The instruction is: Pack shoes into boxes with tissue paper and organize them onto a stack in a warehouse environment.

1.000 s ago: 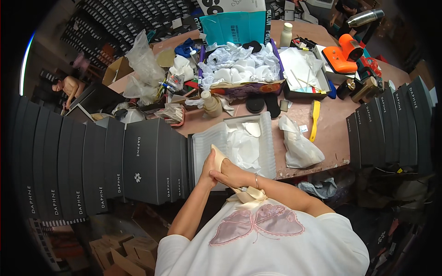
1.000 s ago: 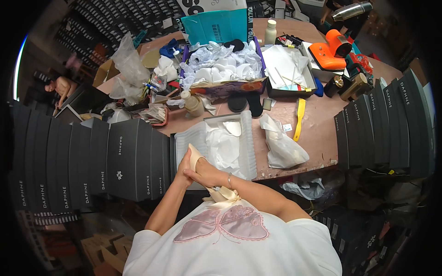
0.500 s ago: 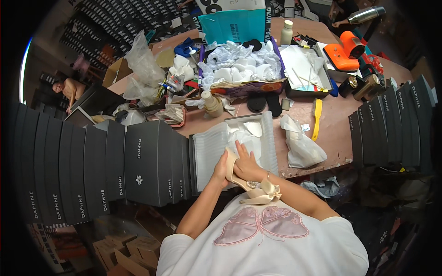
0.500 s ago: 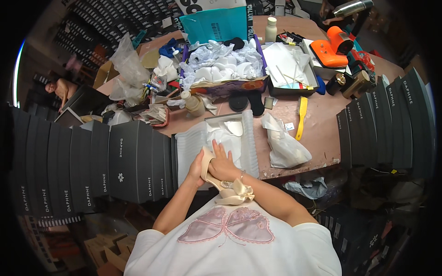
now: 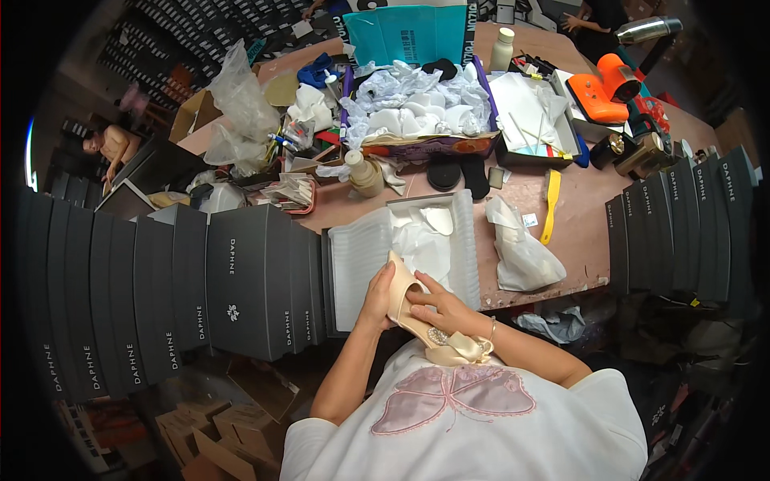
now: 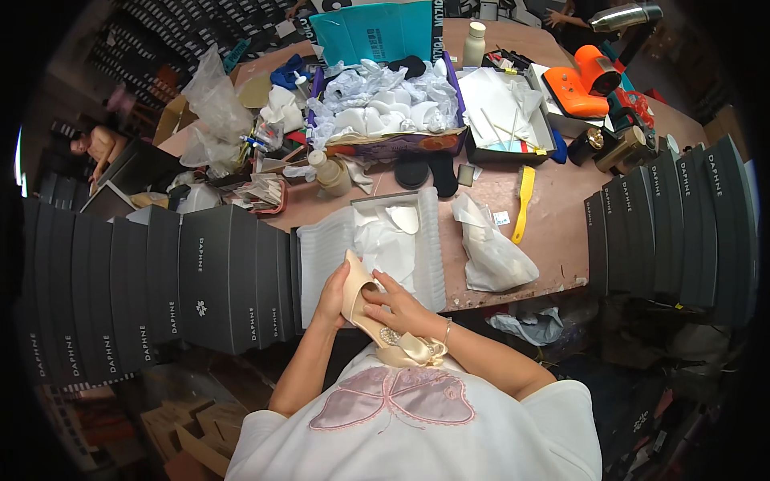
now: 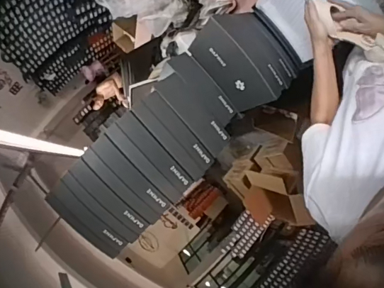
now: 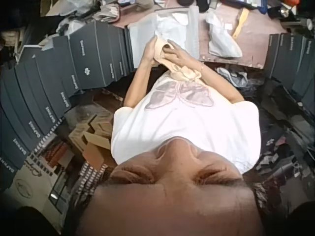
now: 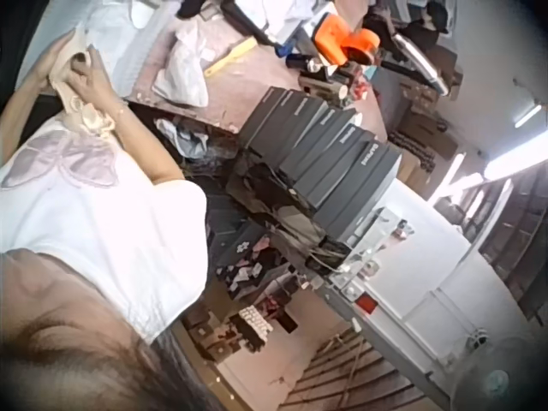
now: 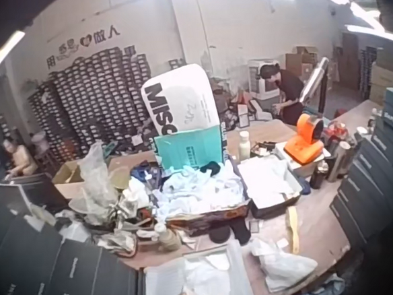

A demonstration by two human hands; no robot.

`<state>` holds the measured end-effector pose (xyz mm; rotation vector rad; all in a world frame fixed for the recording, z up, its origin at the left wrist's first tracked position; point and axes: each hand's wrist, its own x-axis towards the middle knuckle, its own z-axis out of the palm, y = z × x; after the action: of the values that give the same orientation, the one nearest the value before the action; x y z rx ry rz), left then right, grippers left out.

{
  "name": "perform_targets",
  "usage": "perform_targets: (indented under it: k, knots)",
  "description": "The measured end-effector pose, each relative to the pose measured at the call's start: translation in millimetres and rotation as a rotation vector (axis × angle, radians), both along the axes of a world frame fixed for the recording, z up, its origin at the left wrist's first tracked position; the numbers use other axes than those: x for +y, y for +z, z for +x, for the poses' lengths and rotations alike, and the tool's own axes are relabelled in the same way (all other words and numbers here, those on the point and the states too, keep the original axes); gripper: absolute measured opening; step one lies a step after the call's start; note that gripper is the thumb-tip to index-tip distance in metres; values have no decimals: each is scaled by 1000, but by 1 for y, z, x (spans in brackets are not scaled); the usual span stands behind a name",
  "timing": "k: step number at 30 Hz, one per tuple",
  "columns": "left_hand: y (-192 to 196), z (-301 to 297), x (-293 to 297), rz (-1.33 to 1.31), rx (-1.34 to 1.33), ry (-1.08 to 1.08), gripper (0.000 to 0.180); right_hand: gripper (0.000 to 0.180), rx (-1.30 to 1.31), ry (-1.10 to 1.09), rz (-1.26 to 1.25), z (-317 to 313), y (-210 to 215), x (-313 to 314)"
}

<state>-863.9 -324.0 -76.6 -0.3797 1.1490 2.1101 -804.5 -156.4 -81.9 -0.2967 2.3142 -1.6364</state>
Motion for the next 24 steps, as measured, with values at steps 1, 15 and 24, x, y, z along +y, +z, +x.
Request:
perform_targets:
  k: [1, 15, 24]
  knots:
    - [-3, -1, 1, 47, -41, 38, 45, 40, -15, 2, -94, 0, 7, 4]
    - [-11, 38, 21, 237, -346, 318, 54, 22, 609, 83, 1063, -137, -66, 84]
    - [1, 49, 41, 148, -35, 429, 63, 22, 241, 211, 511, -75, 43, 15]
